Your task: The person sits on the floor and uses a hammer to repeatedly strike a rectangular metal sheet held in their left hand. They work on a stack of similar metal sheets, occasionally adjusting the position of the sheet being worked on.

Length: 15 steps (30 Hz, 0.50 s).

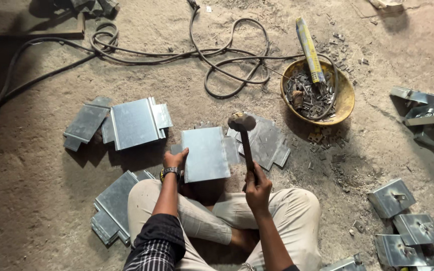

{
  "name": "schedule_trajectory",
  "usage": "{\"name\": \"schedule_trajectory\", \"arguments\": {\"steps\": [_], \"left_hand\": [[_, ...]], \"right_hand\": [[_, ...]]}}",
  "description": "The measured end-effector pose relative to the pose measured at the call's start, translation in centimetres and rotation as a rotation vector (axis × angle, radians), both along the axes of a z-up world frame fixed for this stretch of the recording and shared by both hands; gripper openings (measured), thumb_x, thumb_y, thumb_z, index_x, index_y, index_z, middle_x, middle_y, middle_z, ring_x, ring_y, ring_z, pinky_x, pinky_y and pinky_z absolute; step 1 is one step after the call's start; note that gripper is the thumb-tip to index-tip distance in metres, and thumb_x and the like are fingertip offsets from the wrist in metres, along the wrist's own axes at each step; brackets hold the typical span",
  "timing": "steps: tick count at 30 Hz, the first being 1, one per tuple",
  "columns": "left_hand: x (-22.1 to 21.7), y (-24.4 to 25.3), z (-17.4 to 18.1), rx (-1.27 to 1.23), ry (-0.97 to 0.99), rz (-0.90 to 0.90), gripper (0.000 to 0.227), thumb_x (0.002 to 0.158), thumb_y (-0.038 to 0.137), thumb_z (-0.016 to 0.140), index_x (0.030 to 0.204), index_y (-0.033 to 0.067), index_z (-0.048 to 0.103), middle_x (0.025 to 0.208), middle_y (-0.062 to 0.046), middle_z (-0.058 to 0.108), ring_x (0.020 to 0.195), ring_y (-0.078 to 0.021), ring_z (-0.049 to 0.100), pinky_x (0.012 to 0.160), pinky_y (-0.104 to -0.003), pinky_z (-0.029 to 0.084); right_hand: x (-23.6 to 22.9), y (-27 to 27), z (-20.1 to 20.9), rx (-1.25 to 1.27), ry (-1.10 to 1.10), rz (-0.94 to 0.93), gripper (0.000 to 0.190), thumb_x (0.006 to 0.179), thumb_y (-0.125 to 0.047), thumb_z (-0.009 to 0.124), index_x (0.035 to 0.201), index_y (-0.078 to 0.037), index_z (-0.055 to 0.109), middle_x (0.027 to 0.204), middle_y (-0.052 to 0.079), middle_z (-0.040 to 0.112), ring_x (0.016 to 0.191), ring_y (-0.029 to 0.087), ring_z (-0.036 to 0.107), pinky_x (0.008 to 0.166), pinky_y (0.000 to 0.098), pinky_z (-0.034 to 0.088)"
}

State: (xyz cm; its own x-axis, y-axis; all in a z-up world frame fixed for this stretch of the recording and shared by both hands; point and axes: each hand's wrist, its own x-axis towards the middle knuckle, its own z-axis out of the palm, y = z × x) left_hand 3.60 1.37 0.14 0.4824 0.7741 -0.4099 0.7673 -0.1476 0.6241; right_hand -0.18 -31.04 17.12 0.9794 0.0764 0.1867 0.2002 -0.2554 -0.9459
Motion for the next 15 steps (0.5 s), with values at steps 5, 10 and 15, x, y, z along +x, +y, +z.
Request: {"name": "schedule_trajectory", "arguments": {"steps": [5, 10, 15], "left_hand": [[-0.2, -0.2, 0.1, -0.076, -0.073, 0.028, 0.088, 0.057, 0.055, 0.094, 0.113, -0.0073, 0.069, 0.113, -0.028, 0.072, 0.106, -0.0399, 0.072, 0.094, -0.043, 0.055], [0.7, 0.4, 0.3, -0.068, -0.053, -0.010, 0.082, 0.058, 0.056, 0.091, 0.111, -0.0039, 0.072, 0.112, -0.026, 0.074, 0.104, -0.0386, 0.074, 0.093, -0.043, 0.057], [0.3, -0.5, -0.5, -0.046, -0.066, -0.004, 0.084, 0.058, 0.057, 0.092, 0.112, -0.0037, 0.071, 0.112, -0.026, 0.074, 0.103, -0.0397, 0.072, 0.092, -0.044, 0.056]], "right_hand": [[0.5, 2.3, -2.1, -0.121, 0.079, 0.032, 0.041, 0.098, -0.005, 0.051, 0.137, -0.005, 0.062, 0.067, 0.004, 0.061, 0.043, 0.009, 0.045, 0.037, 0.0265, 0.036], [1.1, 1.2, -1.8, -0.164, 0.123, -0.005, 0.036, 0.101, -0.008, 0.058, 0.137, -0.006, 0.064, 0.068, 0.004, 0.063, 0.051, 0.009, 0.053, 0.044, 0.0279, 0.042], [-0.3, -0.4, -0.2, -0.001, -0.019, -0.016, 0.035, 0.101, -0.007, 0.055, 0.135, -0.005, 0.063, 0.068, 0.002, 0.061, 0.051, 0.008, 0.057, 0.045, 0.0281, 0.046]]}}
